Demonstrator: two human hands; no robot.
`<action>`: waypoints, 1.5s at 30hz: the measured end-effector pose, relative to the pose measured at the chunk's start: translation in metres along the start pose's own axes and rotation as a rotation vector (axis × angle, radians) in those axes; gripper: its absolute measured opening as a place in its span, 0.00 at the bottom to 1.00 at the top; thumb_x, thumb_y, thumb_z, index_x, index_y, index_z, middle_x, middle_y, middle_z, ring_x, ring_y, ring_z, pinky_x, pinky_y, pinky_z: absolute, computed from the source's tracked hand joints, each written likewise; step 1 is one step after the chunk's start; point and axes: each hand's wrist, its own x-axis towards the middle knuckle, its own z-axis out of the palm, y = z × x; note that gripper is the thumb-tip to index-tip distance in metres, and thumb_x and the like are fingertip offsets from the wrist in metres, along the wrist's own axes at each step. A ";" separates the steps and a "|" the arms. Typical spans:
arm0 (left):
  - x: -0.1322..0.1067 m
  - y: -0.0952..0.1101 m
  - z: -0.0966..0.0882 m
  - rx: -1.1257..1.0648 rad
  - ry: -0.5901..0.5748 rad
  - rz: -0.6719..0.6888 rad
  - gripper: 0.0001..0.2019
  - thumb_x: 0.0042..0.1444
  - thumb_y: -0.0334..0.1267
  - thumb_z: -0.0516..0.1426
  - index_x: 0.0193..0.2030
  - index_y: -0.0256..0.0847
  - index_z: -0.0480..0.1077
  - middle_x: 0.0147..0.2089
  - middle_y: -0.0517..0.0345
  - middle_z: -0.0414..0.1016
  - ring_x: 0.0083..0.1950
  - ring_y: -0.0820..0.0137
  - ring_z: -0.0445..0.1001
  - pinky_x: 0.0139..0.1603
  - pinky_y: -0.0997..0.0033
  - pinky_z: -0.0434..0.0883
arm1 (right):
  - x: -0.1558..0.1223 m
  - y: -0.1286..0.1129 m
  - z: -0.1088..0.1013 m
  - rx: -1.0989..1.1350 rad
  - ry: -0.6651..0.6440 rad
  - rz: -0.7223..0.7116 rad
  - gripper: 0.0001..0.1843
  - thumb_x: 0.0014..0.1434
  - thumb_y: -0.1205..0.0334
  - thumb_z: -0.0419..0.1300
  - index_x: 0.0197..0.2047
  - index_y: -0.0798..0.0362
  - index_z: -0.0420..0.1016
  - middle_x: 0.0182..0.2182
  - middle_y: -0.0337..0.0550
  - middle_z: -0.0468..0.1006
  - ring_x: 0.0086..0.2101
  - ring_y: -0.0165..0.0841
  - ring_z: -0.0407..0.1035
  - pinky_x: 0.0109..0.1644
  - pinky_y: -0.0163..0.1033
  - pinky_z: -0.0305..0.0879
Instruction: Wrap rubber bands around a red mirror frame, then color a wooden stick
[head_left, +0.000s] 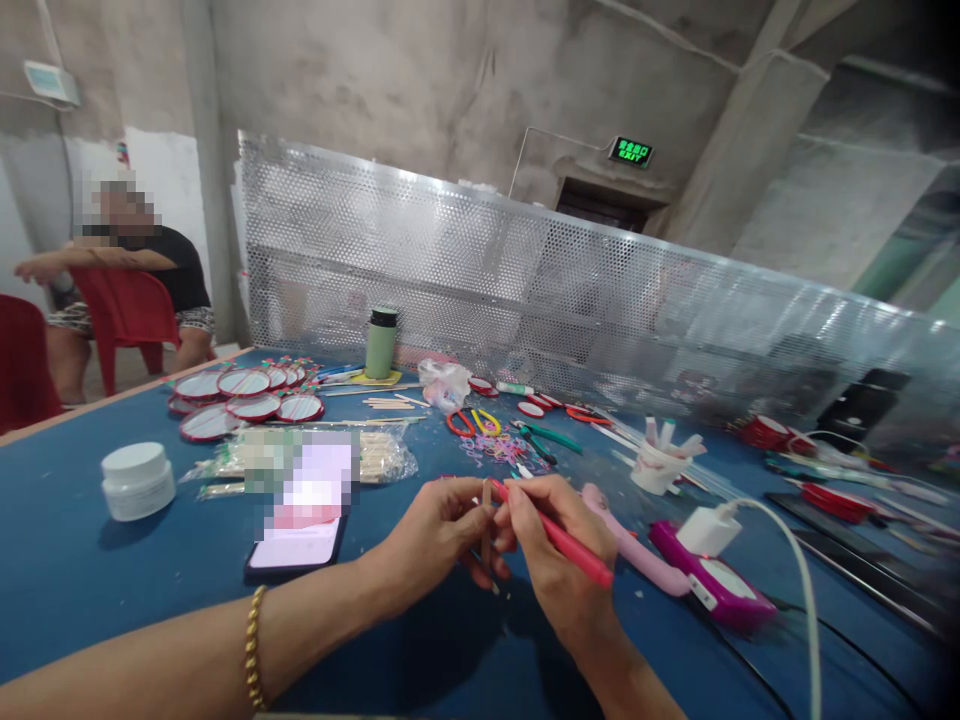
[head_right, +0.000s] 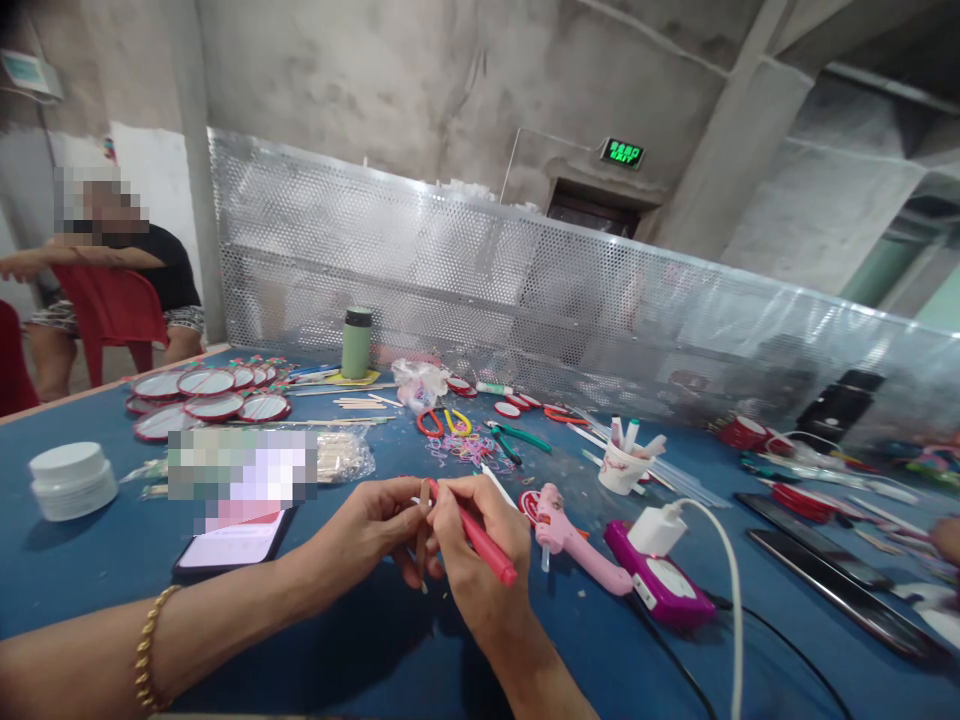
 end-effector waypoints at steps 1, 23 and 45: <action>0.000 0.000 0.000 -0.001 -0.001 0.003 0.16 0.60 0.49 0.56 0.36 0.35 0.69 0.28 0.57 0.72 0.27 0.72 0.76 0.24 0.77 0.73 | 0.000 0.000 0.000 -0.003 -0.002 0.001 0.09 0.64 0.61 0.57 0.32 0.51 0.74 0.19 0.34 0.76 0.18 0.27 0.72 0.22 0.29 0.69; -0.001 0.001 0.001 0.014 0.008 -0.002 0.16 0.59 0.50 0.56 0.35 0.35 0.68 0.28 0.59 0.71 0.27 0.72 0.76 0.23 0.77 0.73 | -0.001 0.001 0.001 0.004 -0.027 0.015 0.09 0.64 0.61 0.57 0.33 0.52 0.74 0.20 0.35 0.76 0.18 0.28 0.73 0.22 0.29 0.70; -0.002 0.001 0.000 0.003 -0.010 0.001 0.14 0.60 0.48 0.56 0.35 0.36 0.67 0.28 0.59 0.71 0.26 0.72 0.76 0.23 0.78 0.72 | -0.001 -0.001 -0.001 0.019 -0.036 0.029 0.10 0.64 0.60 0.57 0.32 0.52 0.74 0.20 0.36 0.76 0.19 0.29 0.73 0.22 0.30 0.70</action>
